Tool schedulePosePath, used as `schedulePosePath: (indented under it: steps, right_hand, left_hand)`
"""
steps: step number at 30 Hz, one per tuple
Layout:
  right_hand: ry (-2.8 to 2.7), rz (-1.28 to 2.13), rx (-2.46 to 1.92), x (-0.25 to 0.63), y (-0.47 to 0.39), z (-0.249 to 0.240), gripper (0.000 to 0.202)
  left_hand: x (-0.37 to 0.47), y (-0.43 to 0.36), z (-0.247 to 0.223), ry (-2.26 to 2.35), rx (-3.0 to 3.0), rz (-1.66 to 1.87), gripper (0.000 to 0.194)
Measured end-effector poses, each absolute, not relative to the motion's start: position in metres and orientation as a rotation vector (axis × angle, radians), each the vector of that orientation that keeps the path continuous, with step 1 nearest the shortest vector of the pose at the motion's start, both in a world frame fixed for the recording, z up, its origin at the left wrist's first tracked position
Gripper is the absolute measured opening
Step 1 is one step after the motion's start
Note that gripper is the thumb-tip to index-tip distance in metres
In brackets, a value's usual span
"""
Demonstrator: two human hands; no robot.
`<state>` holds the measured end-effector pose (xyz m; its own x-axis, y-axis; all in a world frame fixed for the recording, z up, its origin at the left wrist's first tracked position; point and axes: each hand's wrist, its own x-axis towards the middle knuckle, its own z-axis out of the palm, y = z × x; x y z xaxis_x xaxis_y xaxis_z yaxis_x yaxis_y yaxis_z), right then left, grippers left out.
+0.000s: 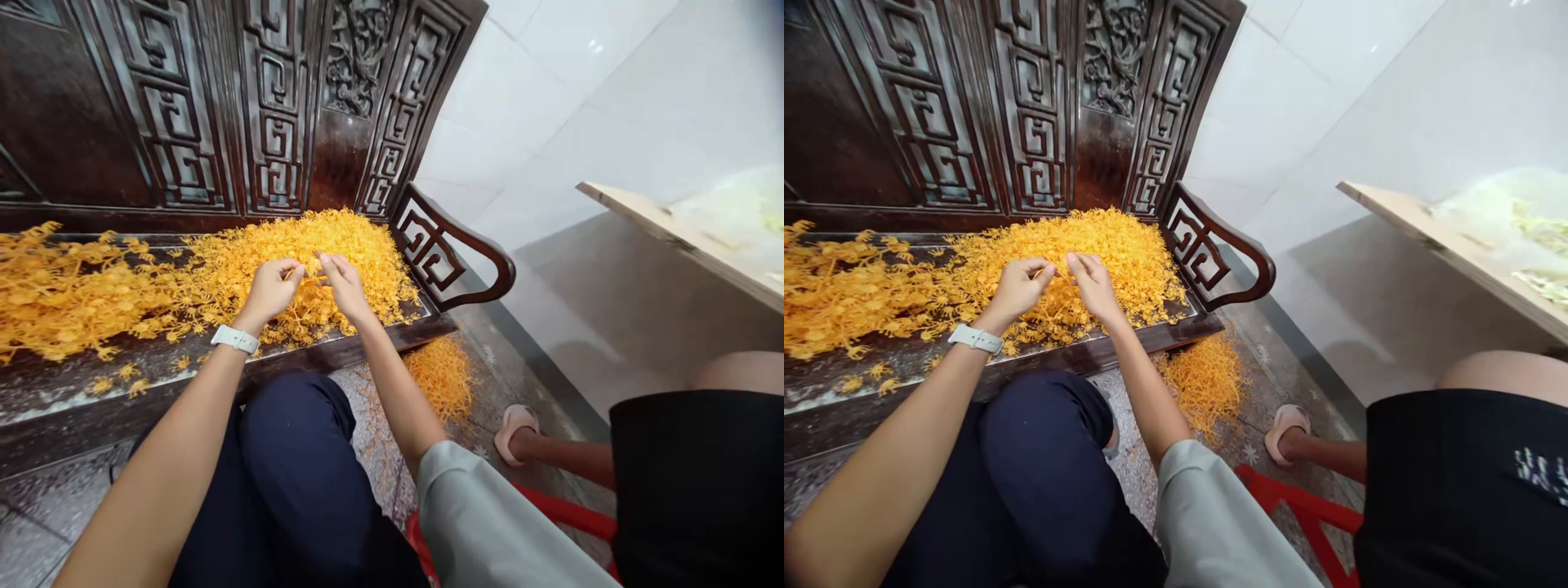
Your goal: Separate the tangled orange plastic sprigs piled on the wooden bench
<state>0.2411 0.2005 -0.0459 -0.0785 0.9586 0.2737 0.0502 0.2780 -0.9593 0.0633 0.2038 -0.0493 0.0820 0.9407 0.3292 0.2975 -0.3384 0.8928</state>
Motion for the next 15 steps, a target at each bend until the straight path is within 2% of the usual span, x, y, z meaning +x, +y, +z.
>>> schedulePosePath:
  steps: [3,7,12,15]
  right_hand:
    - [-1.421,0.911,-0.984,0.236,0.201,-0.055,0.037]
    - [-1.494,0.534,-1.025,0.237,0.178,-0.052,0.021]
    - [-1.790,0.162,-0.664,0.233,0.107,-0.011,0.014]
    - [-1.723,0.108,-0.700,0.242,0.108,0.008,0.011]
  left_hand:
    - [0.068,0.200,-0.051,1.249,1.823,1.254,0.032]
    - [0.069,0.204,-0.056,1.439,1.765,1.343,0.033]
    - [0.050,0.228,-0.070,1.631,1.363,1.550,0.030]
    - [0.032,0.235,-0.073,1.642,1.156,1.639,0.035]
